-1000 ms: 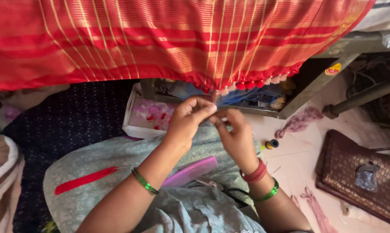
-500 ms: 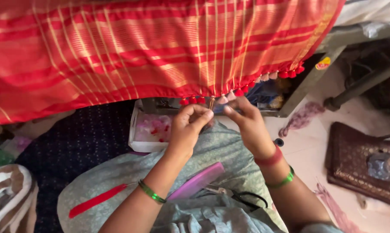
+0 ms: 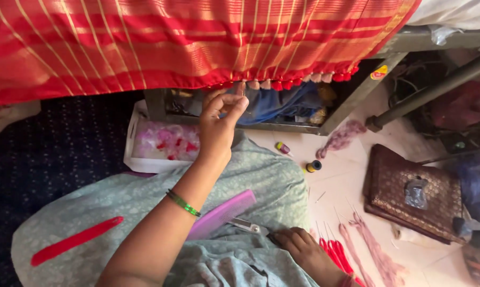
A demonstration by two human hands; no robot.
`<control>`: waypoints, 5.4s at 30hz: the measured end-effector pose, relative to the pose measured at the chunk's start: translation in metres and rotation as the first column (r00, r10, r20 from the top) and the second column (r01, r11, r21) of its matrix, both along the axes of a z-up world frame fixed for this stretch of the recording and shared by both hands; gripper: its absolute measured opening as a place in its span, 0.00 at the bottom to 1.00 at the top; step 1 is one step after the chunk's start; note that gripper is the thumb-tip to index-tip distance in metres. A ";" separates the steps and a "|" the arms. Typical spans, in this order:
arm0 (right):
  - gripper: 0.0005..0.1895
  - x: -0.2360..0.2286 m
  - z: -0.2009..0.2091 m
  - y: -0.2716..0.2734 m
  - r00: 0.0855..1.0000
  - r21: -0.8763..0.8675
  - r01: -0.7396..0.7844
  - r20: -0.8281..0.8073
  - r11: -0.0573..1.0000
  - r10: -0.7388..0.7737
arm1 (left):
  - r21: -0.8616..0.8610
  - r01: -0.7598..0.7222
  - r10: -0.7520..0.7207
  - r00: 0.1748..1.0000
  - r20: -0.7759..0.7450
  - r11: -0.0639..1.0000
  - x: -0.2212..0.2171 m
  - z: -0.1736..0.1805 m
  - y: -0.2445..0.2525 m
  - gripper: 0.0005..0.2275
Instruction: The person is attaching and finishing a decorative red and gold border with tassels to a piece of fabric.
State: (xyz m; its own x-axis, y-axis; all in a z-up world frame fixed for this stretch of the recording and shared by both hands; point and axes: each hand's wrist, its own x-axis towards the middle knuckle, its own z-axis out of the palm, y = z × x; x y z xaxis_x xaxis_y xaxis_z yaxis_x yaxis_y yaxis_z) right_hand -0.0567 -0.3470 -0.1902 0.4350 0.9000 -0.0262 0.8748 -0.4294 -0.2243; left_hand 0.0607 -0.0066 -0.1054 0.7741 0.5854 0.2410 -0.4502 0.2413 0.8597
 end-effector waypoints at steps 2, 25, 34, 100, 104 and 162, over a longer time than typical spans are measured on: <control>0.29 -0.001 -0.012 -0.017 0.988 -0.022 -0.051 0.144 0.998 0.054 | 0.031 -0.012 0.009 0.996 0.093 0.999 0.004 -0.003 -0.003 0.04; 0.21 0.116 0.129 0.009 0.415 0.194 0.479 -0.910 0.856 -0.026 | -0.383 0.492 -0.370 0.860 0.351 0.782 -0.017 0.020 0.003 0.05; 0.20 0.144 0.139 0.031 0.396 0.173 0.469 -0.918 0.866 -0.031 | -0.328 0.555 -0.412 0.812 0.413 0.764 -0.029 0.028 0.006 0.06; 0.05 0.149 0.054 0.127 0.927 -0.056 -0.134 -0.360 0.989 0.105 | -0.368 0.389 -0.526 0.734 -0.431 0.845 -0.293 -0.104 0.053 0.11; 0.07 0.118 0.038 0.226 0.948 0.181 -0.125 -0.267 0.975 0.171 | -0.371 0.330 -0.471 0.784 -0.405 0.868 -0.293 -0.101 0.059 0.11; 0.03 0.097 0.169 0.201 0.673 0.709 0.672 -0.705 0.213 0.224 | 0.851 0.245 -0.245 0.959 -0.142 0.465 -0.113 -0.041 0.060 0.07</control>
State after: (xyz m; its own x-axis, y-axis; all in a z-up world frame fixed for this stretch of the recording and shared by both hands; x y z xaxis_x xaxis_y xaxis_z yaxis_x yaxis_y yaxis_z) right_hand 0.0407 -0.1458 -0.0214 0.8896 0.3140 0.3316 0.2308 0.3175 -0.9197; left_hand -0.0526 0.0529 -0.1461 0.8515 -0.1220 0.5100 -0.4948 -0.5091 0.7043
